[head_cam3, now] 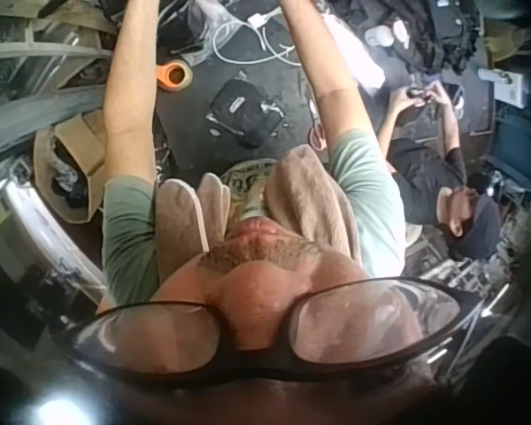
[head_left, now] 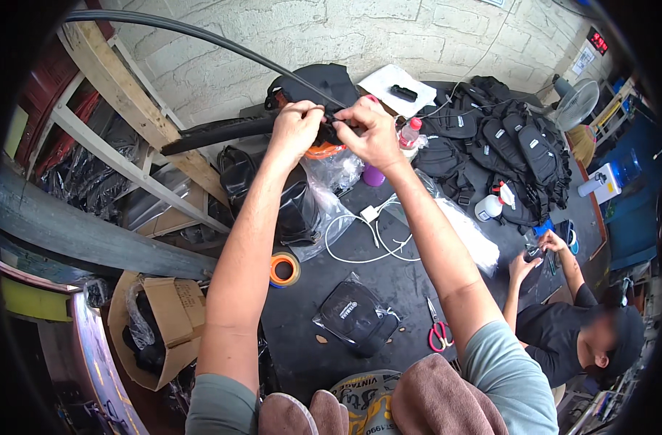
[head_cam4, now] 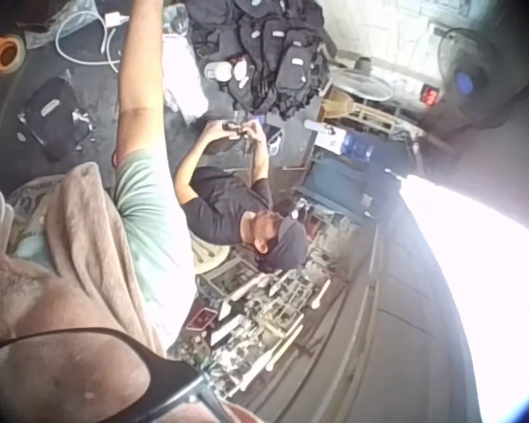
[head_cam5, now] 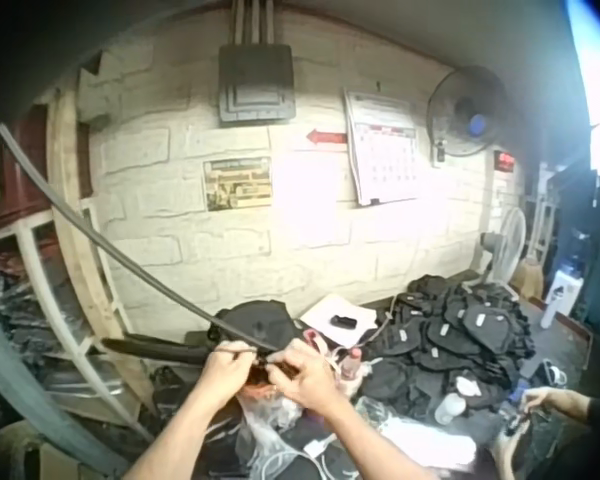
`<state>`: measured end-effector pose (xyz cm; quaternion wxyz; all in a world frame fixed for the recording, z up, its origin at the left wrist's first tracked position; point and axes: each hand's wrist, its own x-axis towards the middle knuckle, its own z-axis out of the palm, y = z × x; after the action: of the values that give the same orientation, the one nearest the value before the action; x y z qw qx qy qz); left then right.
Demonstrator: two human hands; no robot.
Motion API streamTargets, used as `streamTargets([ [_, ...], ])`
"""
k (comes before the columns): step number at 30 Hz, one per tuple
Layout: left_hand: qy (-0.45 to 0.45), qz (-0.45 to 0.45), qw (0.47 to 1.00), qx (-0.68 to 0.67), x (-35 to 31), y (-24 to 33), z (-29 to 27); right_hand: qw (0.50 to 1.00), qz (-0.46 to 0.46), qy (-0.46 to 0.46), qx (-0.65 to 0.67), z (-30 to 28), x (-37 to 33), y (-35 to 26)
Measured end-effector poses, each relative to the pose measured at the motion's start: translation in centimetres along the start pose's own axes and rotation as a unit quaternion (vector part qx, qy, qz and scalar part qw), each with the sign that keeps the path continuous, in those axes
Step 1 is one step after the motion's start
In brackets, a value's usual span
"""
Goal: The person sets an electric fan aside on a table, inserts flexible rods into black bags by hand, and packs the bags into plastic wrappers.
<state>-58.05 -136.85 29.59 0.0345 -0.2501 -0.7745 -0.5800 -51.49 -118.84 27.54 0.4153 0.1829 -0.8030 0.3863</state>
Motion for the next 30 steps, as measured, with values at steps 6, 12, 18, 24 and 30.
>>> streamTargets([
  [6, -0.163, -0.077, 0.983, 0.022, 0.3, 1.5, -2.5, 0.992, -0.076, 0.017, -0.102, -0.6, 0.7, -1.7],
  [12, -0.226, -0.057, 0.972, -0.043, 0.0, 1.7, -3.7, 0.998, -0.031, 0.002, -0.058, -0.1, 0.3, -2.8],
  [18, -0.242, -0.095, 0.964, -0.048, -0.3, 2.5, -4.0, 0.993, -0.082, 0.008, -0.081, 0.3, 0.5, -2.1],
  [24, -0.004, 0.183, 0.971, 0.156, -1.1, 2.7, -2.1, 0.992, 0.114, -0.051, 0.026, 0.4, 0.7, -1.4],
  [30, 0.034, 0.166, 0.977, 0.131, -2.2, 2.6, -1.3, 0.993, 0.101, -0.057, -0.016, 0.3, 1.6, -1.8],
])
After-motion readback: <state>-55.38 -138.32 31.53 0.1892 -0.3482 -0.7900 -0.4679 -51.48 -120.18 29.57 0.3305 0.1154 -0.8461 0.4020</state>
